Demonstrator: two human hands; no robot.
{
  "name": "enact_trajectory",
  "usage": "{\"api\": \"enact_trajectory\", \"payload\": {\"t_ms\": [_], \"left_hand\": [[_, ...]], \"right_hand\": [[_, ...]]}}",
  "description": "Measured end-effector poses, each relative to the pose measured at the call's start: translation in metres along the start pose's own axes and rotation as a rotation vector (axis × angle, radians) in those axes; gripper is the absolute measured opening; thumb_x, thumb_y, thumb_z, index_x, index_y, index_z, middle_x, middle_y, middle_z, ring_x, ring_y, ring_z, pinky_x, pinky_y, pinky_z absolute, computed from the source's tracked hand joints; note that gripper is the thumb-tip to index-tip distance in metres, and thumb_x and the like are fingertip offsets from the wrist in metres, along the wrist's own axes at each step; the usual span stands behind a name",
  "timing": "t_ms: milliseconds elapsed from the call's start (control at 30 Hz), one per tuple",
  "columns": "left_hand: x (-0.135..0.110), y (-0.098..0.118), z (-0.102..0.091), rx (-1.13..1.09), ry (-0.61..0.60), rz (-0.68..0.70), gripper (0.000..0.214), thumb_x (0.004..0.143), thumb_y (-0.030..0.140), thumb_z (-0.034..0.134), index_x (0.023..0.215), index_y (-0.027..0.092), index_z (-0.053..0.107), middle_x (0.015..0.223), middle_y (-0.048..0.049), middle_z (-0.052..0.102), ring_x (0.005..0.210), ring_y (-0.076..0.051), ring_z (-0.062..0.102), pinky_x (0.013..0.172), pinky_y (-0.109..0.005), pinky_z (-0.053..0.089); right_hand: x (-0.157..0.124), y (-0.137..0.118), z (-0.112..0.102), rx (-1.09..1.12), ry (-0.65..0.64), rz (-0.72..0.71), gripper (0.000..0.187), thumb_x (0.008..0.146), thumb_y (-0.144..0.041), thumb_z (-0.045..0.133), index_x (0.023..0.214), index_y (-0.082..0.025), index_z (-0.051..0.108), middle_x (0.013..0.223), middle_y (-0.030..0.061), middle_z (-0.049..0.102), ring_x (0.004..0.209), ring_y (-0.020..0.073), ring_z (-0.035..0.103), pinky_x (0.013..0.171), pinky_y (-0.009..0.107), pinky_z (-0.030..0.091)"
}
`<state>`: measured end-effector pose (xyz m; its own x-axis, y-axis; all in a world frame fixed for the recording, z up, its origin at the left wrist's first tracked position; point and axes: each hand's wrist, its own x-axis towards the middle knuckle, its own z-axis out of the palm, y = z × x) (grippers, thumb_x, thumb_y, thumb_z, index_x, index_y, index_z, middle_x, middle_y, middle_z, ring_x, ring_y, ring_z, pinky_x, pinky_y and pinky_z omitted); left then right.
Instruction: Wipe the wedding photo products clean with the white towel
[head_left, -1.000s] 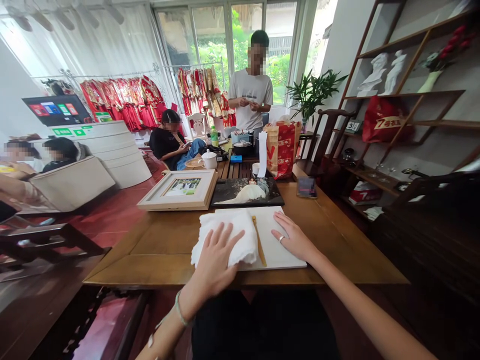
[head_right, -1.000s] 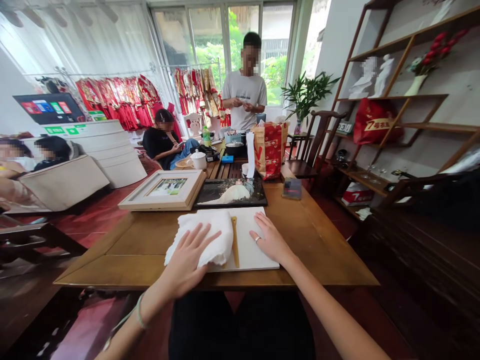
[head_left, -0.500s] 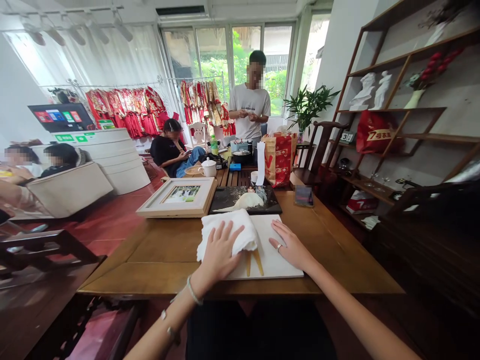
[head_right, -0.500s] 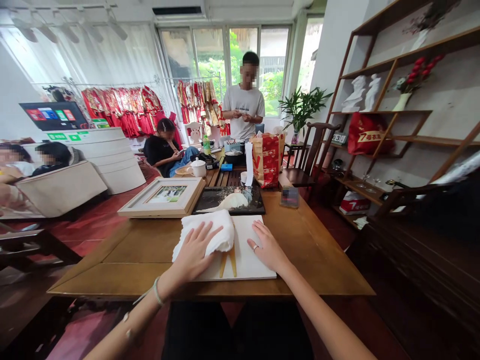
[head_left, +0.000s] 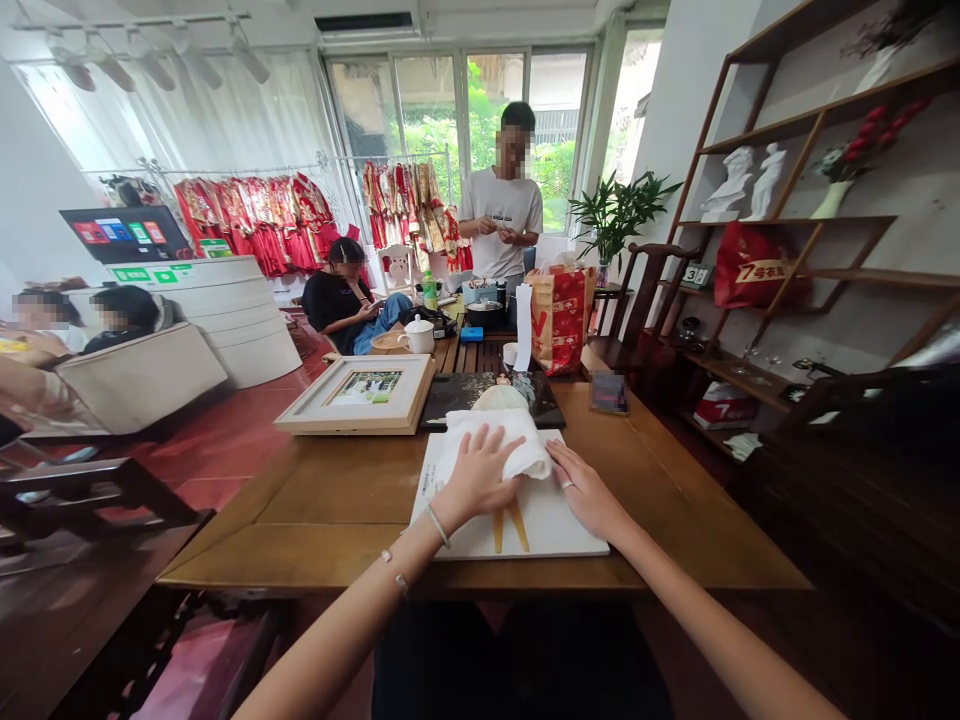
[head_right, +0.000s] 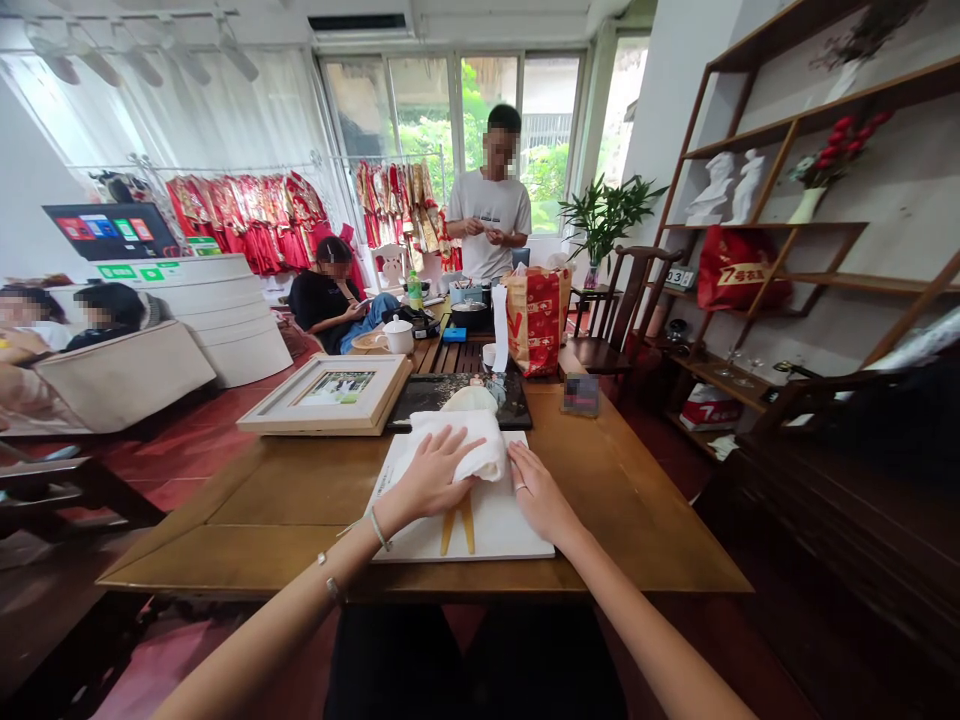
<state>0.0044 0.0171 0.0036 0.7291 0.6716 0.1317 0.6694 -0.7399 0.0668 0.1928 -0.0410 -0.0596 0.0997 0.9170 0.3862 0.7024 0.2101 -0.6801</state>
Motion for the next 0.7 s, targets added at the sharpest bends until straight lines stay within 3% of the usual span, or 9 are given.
{"api": "enact_trajectory", "payload": {"t_ms": [200,333,500,700], "left_hand": [[0.019,0.009,0.010,0.032,0.047,0.085,0.058,0.084,0.047,0.047,0.138,0.027,0.035,0.143,-0.0091,0.033,0.132,-0.035,0.023,0.104,-0.055,0.018],[0.015,0.014,0.012,0.048,0.050,0.088,0.057,0.083,0.046,0.050,0.135,0.026,0.039,0.143,-0.0099,0.033,0.132,-0.035,0.022,0.104,-0.056,0.016],[-0.024,0.033,0.012,0.013,0.041,0.057,0.062,0.079,0.042,0.054,0.136,0.024,0.038,0.145,-0.0115,0.028,0.134,-0.036,0.014,0.106,-0.058,0.008],[-0.088,0.066,0.007,-0.102,-0.028,0.060,0.077,0.073,0.046,0.056,0.142,0.025,0.027,0.151,-0.0098,0.011,0.136,-0.037,-0.005,0.106,-0.060,-0.006]], "right_hand": [[-0.001,0.011,0.013,0.031,0.084,0.061,0.062,0.073,-0.008,0.038,0.134,-0.020,0.042,0.140,0.0068,0.045,0.132,0.0242,0.035,0.111,0.049,0.024],[-0.002,0.012,0.014,0.066,0.102,0.053,0.062,0.073,-0.009,0.041,0.133,-0.024,0.042,0.139,0.0048,0.046,0.132,0.0237,0.036,0.111,0.048,0.024],[-0.001,0.008,0.008,0.087,0.034,-0.059,0.052,0.077,-0.019,0.050,0.129,-0.021,0.048,0.140,0.0088,0.044,0.134,0.0258,0.031,0.110,0.047,0.028],[-0.001,0.006,0.002,0.040,0.024,-0.026,0.041,0.086,-0.026,0.040,0.123,-0.018,0.056,0.136,0.0102,0.049,0.131,0.0238,0.038,0.109,0.048,0.030]]}}
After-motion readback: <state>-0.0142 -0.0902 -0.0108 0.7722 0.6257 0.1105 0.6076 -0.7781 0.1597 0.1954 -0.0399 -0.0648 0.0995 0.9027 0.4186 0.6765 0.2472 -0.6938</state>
